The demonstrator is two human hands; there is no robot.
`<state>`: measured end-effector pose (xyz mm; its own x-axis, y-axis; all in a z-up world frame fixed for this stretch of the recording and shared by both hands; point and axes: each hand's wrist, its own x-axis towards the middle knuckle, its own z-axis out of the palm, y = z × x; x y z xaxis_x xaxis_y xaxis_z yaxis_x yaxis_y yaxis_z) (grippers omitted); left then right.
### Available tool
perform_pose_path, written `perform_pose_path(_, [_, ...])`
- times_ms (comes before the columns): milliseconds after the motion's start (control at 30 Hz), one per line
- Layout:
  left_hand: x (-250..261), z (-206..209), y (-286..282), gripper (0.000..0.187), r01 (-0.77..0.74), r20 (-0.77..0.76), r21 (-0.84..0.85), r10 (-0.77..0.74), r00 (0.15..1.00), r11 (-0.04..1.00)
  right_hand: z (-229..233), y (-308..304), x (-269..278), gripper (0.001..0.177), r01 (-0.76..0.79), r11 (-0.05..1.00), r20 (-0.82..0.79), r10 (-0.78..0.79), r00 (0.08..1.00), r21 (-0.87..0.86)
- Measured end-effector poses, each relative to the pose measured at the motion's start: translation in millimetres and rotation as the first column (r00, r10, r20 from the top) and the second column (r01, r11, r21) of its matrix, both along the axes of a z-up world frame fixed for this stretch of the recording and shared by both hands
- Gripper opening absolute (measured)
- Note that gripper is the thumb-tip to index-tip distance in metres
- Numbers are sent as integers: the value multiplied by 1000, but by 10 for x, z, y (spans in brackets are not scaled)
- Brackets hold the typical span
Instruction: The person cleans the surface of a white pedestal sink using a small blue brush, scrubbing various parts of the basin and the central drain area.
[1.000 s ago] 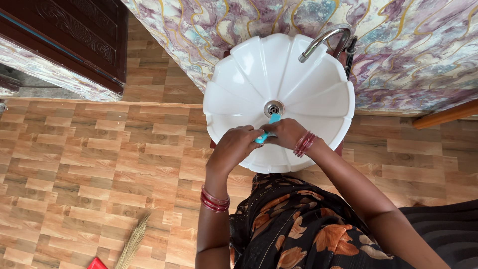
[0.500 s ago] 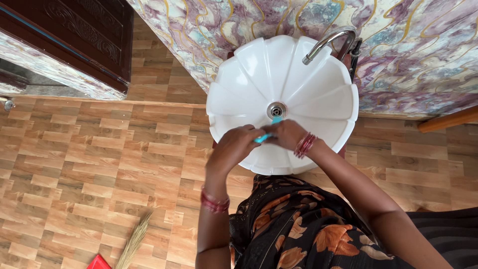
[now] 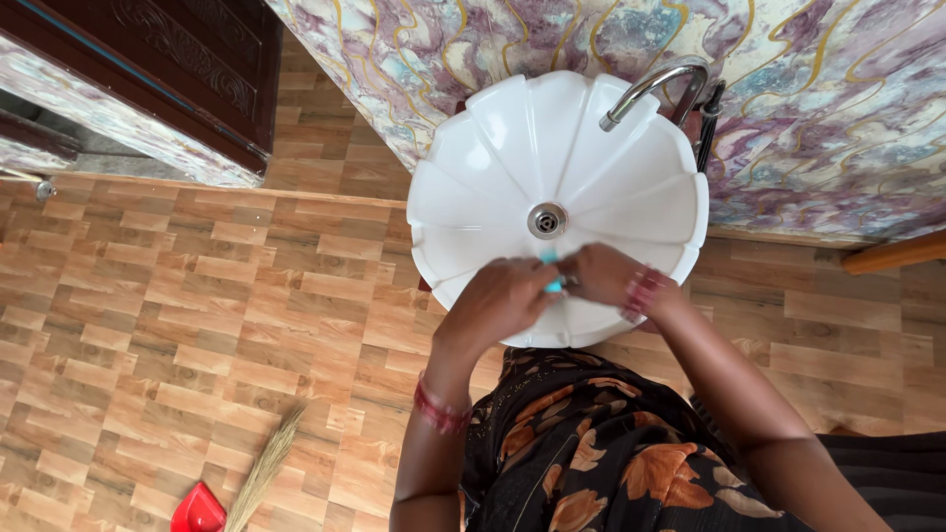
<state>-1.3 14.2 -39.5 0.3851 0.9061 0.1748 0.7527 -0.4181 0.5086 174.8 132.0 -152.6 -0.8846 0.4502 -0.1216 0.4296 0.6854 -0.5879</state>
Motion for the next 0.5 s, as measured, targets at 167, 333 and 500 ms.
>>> perform_pose_path(167, [-33, -100, 96, 15, -106, -53, 15, 106, 993, 994, -227, 89, -133, 41, 34, 990, -232, -2, 973, 136])
perform_pose_path(333, [-142, 464, -297, 11, -112, -3, -57, 112, 994, 992, -24, -76, 31, 31, -281, 956, -316, 294, 902, 85])
perform_pose_path(500, [-169, 228, -215, 16, -274, -145, -160, 252, 957, 948, -337, 32, -351, 30, -148, 971, -386, 212, 898, 187])
